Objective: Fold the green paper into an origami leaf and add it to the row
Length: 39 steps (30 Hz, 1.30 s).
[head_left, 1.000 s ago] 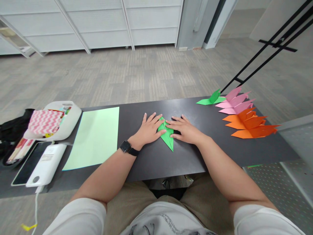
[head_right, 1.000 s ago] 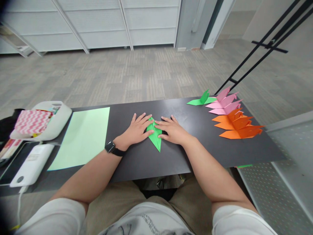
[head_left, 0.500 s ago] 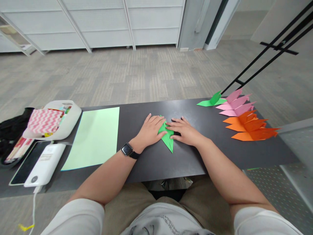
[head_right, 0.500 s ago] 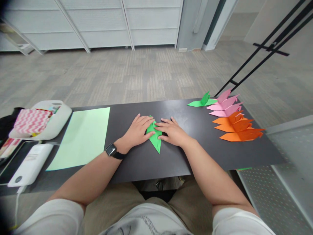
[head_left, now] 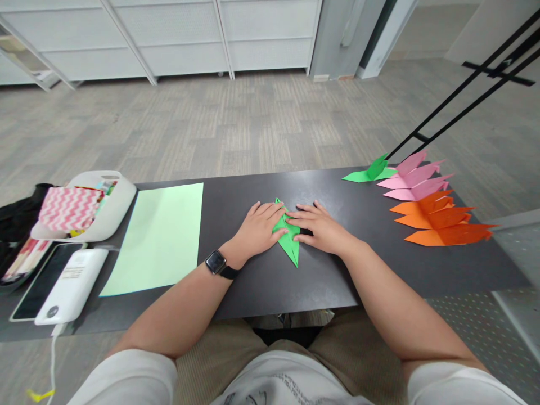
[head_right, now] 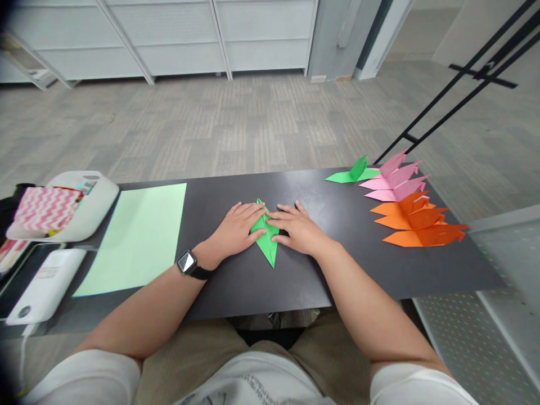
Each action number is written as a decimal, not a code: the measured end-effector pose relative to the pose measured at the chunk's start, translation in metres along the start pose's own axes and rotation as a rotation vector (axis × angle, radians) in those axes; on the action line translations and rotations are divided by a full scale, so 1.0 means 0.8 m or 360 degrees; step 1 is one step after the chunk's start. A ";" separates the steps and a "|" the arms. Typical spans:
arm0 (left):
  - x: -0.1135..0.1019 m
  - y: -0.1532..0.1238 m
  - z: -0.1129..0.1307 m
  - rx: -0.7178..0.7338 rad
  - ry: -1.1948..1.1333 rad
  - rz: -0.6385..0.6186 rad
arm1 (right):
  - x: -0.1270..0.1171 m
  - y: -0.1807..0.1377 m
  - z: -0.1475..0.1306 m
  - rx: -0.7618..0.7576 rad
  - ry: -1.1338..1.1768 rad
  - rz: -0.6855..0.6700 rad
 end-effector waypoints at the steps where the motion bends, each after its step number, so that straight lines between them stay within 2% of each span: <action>1: 0.000 0.000 0.000 -0.0004 0.0000 0.0003 | 0.000 0.000 0.000 -0.0002 -0.0001 0.0006; 11: -0.003 0.003 -0.006 0.0036 0.0014 0.0029 | 0.002 0.000 -0.001 0.0006 0.0020 -0.0005; 21: -0.002 0.008 -0.019 -0.0093 0.0027 0.0096 | 0.001 0.000 0.001 0.0001 0.0041 -0.0004; 27: -0.011 0.008 -0.008 0.0040 0.0022 0.0178 | 0.000 0.001 -0.001 0.0011 0.0030 -0.0016; 34: -0.003 0.006 -0.007 0.0037 -0.0043 0.0095 | -0.001 0.001 -0.002 0.0024 0.0046 -0.0011; 39: 0.001 0.005 -0.010 0.0011 -0.0007 0.0108 | -0.003 0.001 0.000 0.0030 0.0078 0.0022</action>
Point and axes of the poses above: each hand's wrist, its own y-axis towards the middle knuckle, its own x-axis out of the palm, z = x × y, the point moved 7 cm from there along y, towards the middle knuckle, and after that the axes turned 13 degrees about z, right-handed, at the moved point
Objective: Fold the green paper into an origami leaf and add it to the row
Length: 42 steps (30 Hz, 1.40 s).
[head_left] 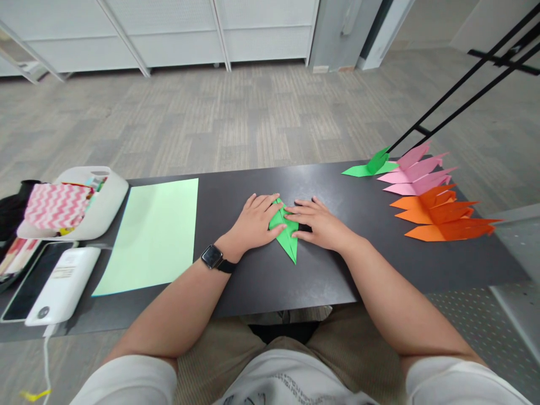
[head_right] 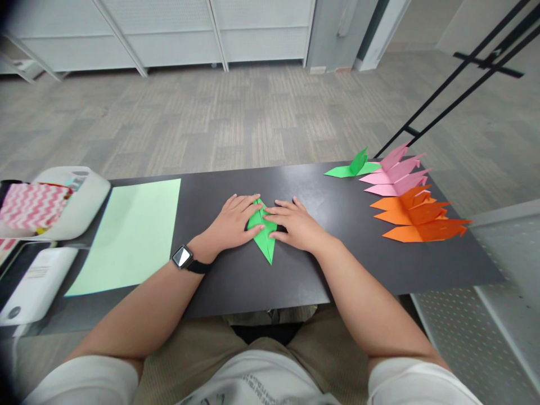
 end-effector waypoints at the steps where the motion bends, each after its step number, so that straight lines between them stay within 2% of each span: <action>1: 0.001 0.000 0.000 0.0003 0.0002 0.0001 | -0.001 0.000 0.000 0.0001 0.0002 0.0015; 19: 0.000 -0.001 0.004 -0.0034 0.0036 0.0002 | -0.017 -0.018 -0.019 -0.0051 -0.0232 0.0283; 32: 0.004 -0.001 0.003 -0.0113 0.0094 0.0028 | -0.016 -0.028 -0.037 0.0065 -0.0465 -0.0007; 42: 0.011 -0.005 0.002 -0.0067 0.0171 0.0057 | -0.013 -0.036 -0.040 0.0040 -0.0517 -0.0170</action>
Point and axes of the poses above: each hand's wrist, its own y-axis towards the middle knuckle, its own x-axis out of the palm, z = x × y, the point moved 7 cm from there along y, towards the middle knuckle, and after that the axes turned 13 degrees about z, right-handed, at the moved point
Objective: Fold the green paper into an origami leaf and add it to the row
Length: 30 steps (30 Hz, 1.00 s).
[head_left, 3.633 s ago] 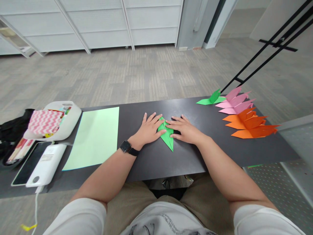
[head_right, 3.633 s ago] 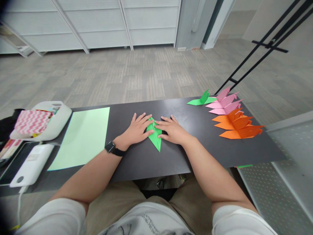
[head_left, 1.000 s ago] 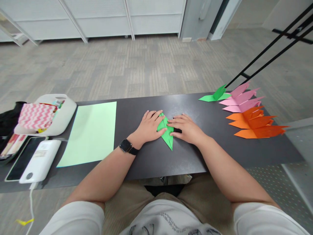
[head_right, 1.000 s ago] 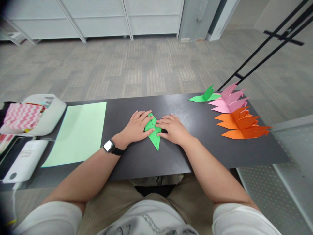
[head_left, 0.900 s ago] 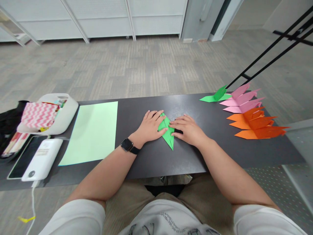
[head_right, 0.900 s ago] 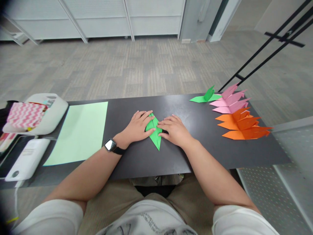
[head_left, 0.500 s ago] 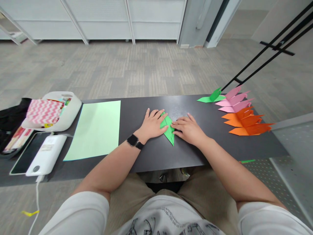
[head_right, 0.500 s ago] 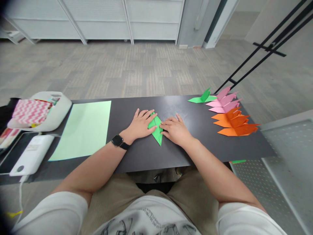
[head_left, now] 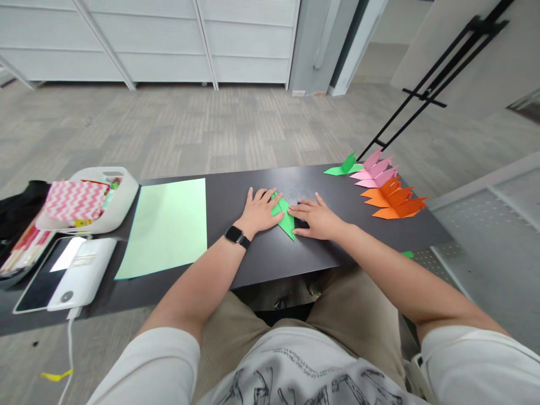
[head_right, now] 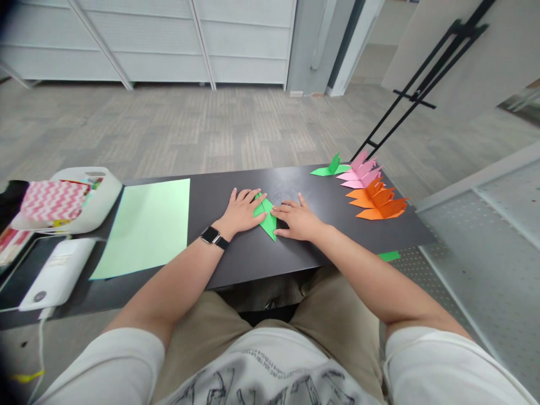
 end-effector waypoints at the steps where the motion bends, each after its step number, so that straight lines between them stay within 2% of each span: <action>1: 0.000 0.000 0.000 0.0002 0.0006 0.0002 | 0.001 0.000 0.001 0.0003 0.0012 -0.0007; 7: -0.005 0.002 -0.004 0.0015 -0.0116 -0.0022 | -0.003 0.010 0.017 0.0160 0.0224 0.0017; 13: -0.037 0.005 -0.016 0.0006 -0.0296 0.0241 | -0.013 0.056 0.026 0.0138 0.0342 0.0224; 17: -0.046 0.005 -0.019 0.0016 -0.0345 0.0288 | -0.007 0.083 0.037 0.0196 0.0413 0.0374; 24: -0.039 -0.001 -0.018 0.0223 -0.0536 0.0029 | 0.010 0.072 0.037 0.0175 0.0375 0.0417; 30: -0.042 -0.007 -0.017 0.0272 -0.0546 -0.0068 | 0.016 0.076 0.035 0.0111 0.0377 0.0462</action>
Point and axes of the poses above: each hand's wrist, its own y-axis towards the middle knuckle, its own x-axis out of the palm, z = x × y, the point moved 7 cm from there along y, towards the middle knuckle, and after that the axes turned 13 degrees about z, right-handed, at the moved point
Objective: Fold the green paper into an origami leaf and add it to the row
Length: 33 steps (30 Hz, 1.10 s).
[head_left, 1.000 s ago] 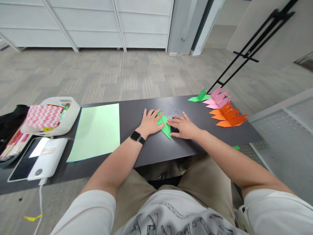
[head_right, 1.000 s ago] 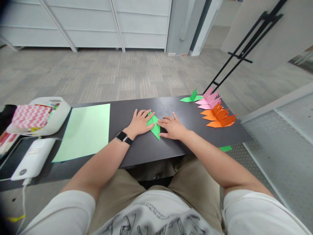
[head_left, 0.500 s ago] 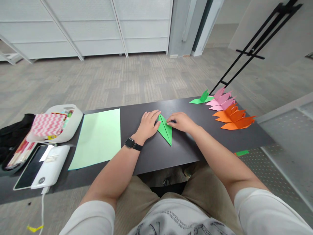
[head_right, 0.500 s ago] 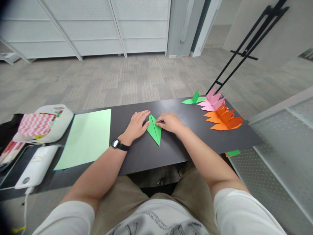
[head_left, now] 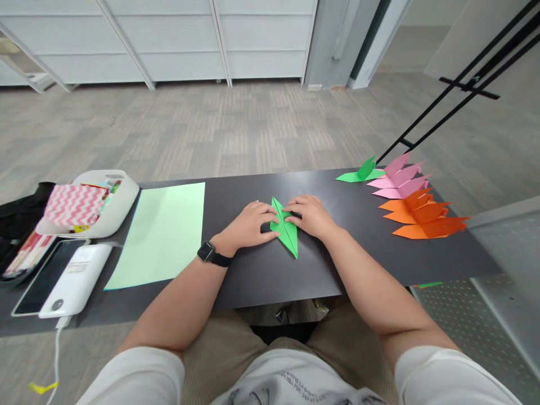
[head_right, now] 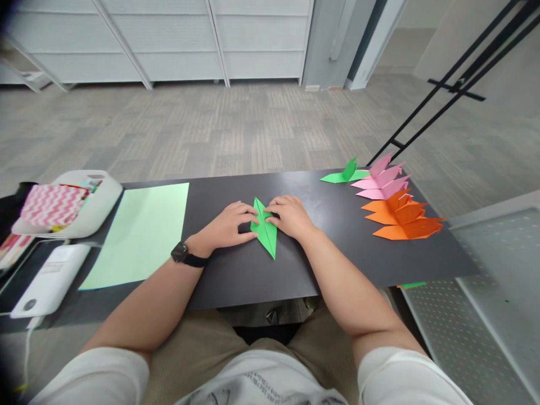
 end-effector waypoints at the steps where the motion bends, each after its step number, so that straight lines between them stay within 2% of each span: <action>1: -0.001 -0.001 0.002 0.0017 0.0006 -0.0010 | 0.000 0.002 0.000 -0.0005 0.0000 0.0012; 8: 0.000 -0.001 -0.002 0.0016 0.0183 0.0067 | -0.023 0.001 0.015 0.0103 0.0105 0.0097; 11: 0.002 0.001 -0.007 -0.0075 0.0271 0.0136 | -0.030 0.000 0.012 0.0055 0.0132 0.0026; 14: 0.003 0.005 -0.004 -0.0071 0.0285 0.0177 | -0.034 0.001 0.003 -0.0024 0.0303 -0.0091; 17: 0.005 0.009 0.004 -0.0015 0.0234 0.0157 | -0.041 0.000 -0.005 -0.0065 0.0497 -0.0177; 21: 0.005 0.013 0.007 -0.0033 0.0213 0.0112 | -0.050 -0.003 -0.010 -0.0139 0.0438 -0.0183; 24: 0.005 0.013 0.006 -0.0051 0.0202 0.0117 | -0.051 -0.003 -0.011 -0.0138 0.0397 -0.0107; 30: -0.001 0.012 0.005 -0.0039 0.0115 0.0228 | -0.063 0.005 0.006 0.0075 0.0530 0.0204; 33: -0.006 0.012 0.004 -0.0045 0.0107 0.0288 | -0.062 0.007 0.013 0.0113 0.0608 0.0210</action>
Point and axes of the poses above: each hand's wrist, its own y-axis towards the middle knuckle, its own x-axis out of the palm, z = x × y, the point moved 7 cm from there along y, towards the middle knuckle, and after that the axes turned 13 degrees about z, right-handed, at the moved point
